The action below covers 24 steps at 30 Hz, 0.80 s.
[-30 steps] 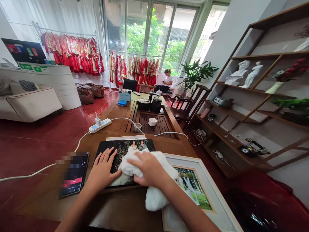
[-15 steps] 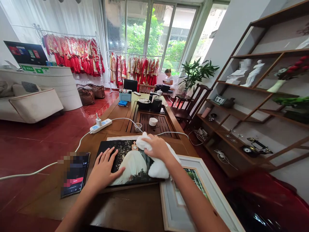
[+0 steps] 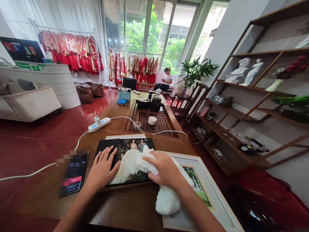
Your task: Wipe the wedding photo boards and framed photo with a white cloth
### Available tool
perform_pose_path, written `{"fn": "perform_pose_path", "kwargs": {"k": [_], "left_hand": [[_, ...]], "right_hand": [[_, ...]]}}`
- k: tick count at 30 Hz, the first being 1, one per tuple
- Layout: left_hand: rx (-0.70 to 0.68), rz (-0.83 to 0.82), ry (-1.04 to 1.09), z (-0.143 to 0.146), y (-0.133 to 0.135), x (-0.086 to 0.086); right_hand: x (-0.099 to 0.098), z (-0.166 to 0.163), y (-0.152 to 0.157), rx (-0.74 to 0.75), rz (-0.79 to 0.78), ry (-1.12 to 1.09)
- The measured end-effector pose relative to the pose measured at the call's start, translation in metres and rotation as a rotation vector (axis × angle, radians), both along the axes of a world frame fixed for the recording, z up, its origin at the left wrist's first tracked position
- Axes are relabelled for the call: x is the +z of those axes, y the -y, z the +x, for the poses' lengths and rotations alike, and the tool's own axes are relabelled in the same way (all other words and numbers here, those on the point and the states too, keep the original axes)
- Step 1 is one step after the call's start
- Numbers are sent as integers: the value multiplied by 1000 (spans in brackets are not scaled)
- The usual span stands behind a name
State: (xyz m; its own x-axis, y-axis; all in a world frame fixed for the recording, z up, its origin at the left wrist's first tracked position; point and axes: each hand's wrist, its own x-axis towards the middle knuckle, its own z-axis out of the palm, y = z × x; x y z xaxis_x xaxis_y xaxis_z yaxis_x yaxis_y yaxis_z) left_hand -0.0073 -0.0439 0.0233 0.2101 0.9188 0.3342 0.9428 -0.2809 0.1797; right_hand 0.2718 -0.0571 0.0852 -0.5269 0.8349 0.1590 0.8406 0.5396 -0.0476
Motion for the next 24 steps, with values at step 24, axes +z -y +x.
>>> {"fn": "perform_pose_path", "kwargs": {"k": [24], "left_hand": [[-14,13,-2,-1,0,-2]], "right_hand": [[8,-45,2,66,-74,51]]}}
